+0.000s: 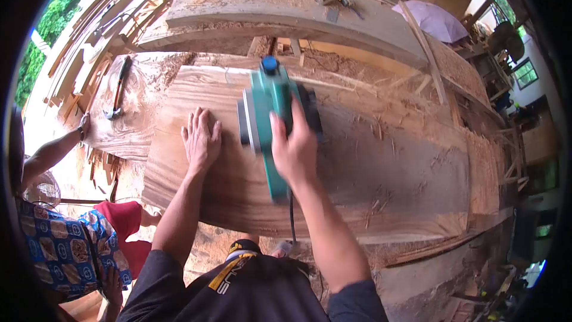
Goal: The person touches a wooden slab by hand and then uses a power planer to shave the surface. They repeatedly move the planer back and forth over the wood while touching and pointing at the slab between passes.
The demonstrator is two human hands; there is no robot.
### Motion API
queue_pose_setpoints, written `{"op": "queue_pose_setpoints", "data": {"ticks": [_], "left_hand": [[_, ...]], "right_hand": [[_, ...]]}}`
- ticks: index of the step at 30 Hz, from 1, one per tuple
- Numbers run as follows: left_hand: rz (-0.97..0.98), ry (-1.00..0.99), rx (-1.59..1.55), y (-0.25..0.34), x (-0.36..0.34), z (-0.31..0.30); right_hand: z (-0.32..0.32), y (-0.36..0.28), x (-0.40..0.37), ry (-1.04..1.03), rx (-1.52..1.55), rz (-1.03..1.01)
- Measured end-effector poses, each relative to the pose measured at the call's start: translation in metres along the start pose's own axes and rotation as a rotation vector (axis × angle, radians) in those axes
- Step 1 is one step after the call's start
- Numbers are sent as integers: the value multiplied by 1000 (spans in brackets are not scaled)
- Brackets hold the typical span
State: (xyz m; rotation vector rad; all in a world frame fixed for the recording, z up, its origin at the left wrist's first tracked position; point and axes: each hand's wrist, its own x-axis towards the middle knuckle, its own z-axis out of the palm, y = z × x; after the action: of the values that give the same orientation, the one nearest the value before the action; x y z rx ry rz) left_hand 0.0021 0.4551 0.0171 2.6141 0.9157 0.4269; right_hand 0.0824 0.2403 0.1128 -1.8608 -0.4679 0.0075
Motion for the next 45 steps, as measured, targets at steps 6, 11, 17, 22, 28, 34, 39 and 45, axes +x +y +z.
{"op": "queue_pose_setpoints", "data": {"ticks": [6, 11, 17, 22, 28, 34, 39, 45], "left_hand": [[74, 86, 15, -5, 5, 4], [70, 82, 1, -4, 2, 3], [33, 91, -9, -2, 3, 4], [4, 126, -158, -9, 1, 6], [-7, 132, -283, -14, 2, 4], [70, 170, -196, -20, 6, 7], [38, 131, -124, -27, 14, 5], [-210, 69, 151, -45, 45, -24]], "right_hand": [[2, -7, 33, -136, 238, 80], [-61, -29, -123, -126, 113, 154], [-136, -47, -302, -157, 25, 254], [-113, -37, -263, -178, -37, 215], [-55, -36, -141, -98, -23, 133], [6, -5, 23, -95, 5, 59], [-9, -5, -7, -113, 99, 43], [-112, -47, -215, -153, 131, 288]]}}
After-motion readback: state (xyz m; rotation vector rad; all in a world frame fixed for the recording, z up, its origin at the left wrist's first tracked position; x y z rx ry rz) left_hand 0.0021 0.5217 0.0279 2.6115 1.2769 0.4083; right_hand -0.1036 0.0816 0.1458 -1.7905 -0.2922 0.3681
